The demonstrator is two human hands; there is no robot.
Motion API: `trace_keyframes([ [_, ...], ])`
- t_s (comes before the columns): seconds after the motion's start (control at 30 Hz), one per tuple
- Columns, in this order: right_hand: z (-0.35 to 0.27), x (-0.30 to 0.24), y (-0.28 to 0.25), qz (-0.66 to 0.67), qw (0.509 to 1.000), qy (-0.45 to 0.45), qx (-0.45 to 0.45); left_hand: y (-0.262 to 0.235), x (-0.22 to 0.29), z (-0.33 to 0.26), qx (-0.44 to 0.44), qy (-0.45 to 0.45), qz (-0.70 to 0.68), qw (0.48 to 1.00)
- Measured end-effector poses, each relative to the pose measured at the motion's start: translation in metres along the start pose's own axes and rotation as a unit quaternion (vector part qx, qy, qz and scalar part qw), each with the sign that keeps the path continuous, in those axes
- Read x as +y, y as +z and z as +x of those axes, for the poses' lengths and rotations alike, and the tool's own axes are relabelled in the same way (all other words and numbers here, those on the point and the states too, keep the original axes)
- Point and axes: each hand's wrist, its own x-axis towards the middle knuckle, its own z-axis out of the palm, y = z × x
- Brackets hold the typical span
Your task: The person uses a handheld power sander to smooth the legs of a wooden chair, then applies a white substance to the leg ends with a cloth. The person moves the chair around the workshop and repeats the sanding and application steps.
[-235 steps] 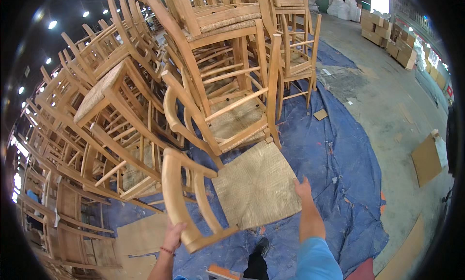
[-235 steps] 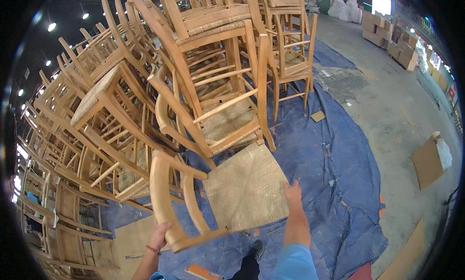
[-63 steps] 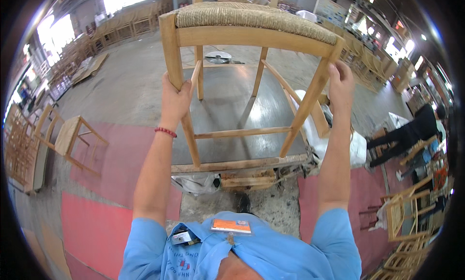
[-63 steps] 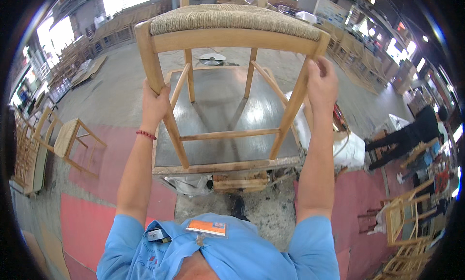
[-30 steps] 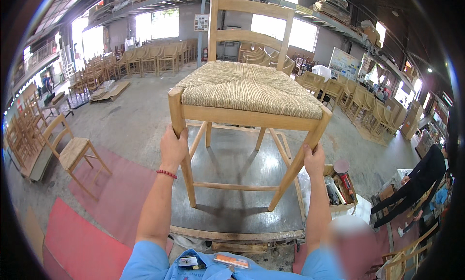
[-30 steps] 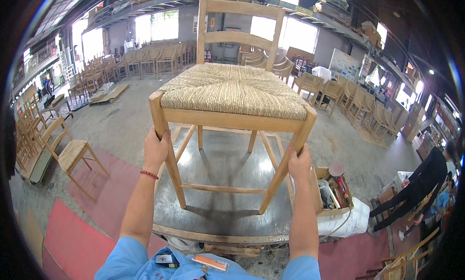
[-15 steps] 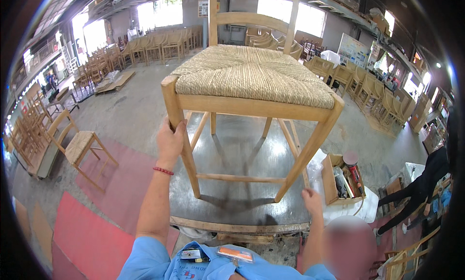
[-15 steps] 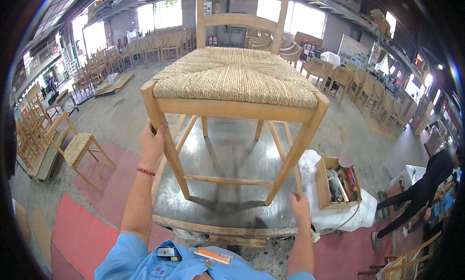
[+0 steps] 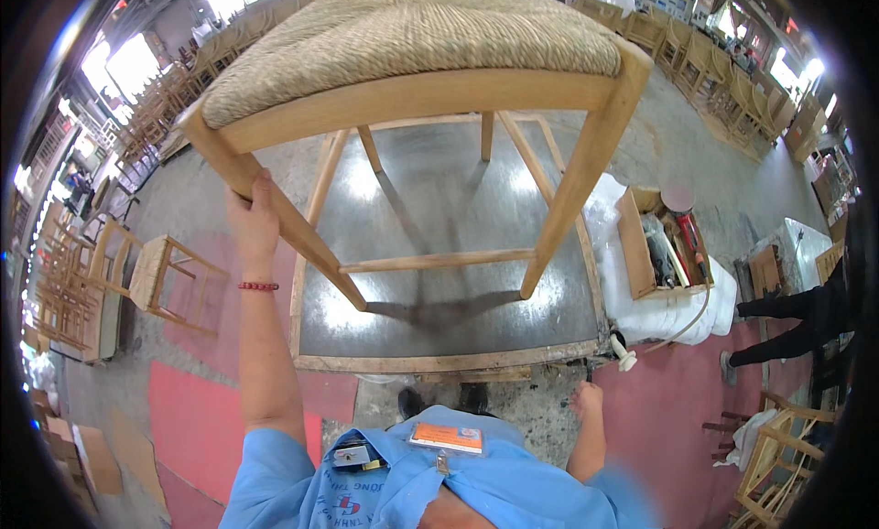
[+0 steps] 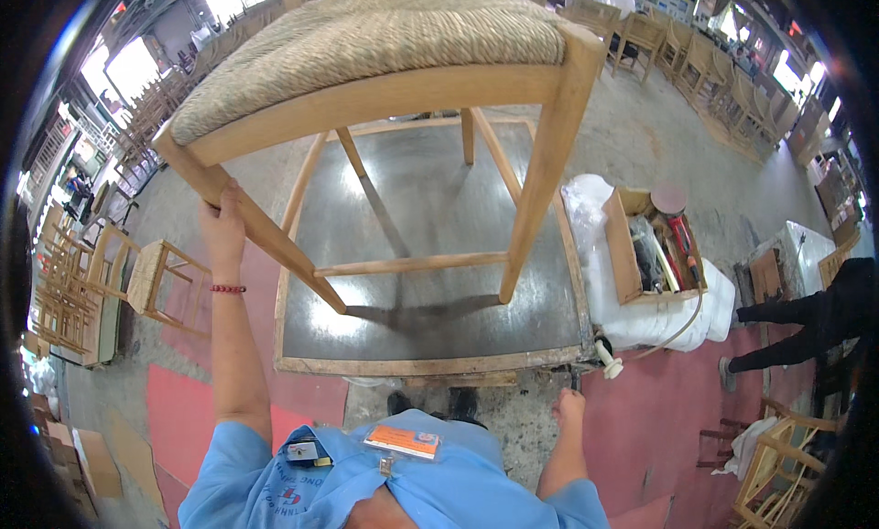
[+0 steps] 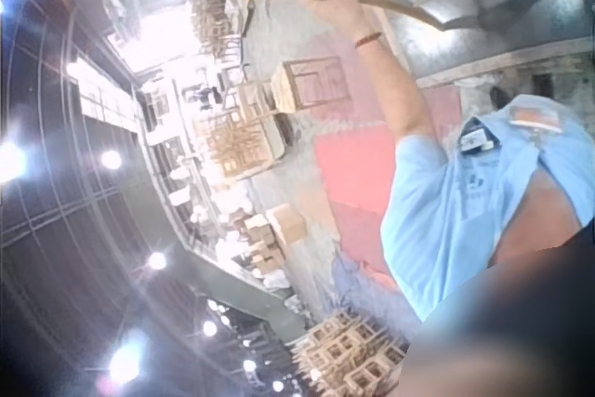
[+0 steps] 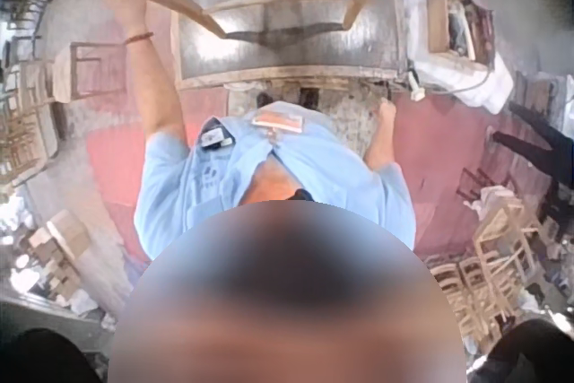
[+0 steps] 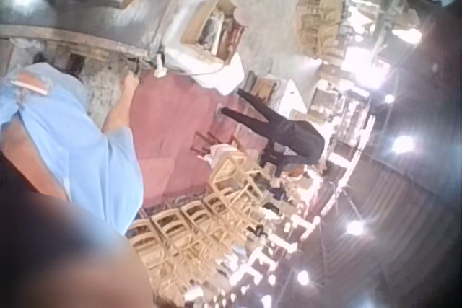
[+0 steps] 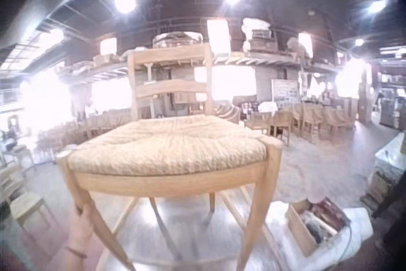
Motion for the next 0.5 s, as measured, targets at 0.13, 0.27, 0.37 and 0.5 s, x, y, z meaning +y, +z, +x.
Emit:
trace_keyframes([
  [0.13, 0.026, -0.002, -0.004, 0.144, 0.985, 0.039, 0.089, 0.0, -0.005, -0.005, 0.001, 0.019, 0.013, 1.0],
  [0.27, 0.054, -0.005, -0.008, 0.276, 0.936, 0.091, 0.198, -0.002, -0.007, -0.006, 0.036, 0.007, 0.037, 0.999],
  [0.37, 0.07, 0.003, -0.013, 0.25, 0.957, 0.098, 0.113, -0.001, -0.012, -0.007, 0.049, 0.009, 0.039, 0.998],
  [0.5, 0.053, 0.018, -0.014, 0.274, 0.949, 0.07, 0.138, 0.003, -0.025, -0.014, 0.057, -0.048, 0.022, 0.997],
])
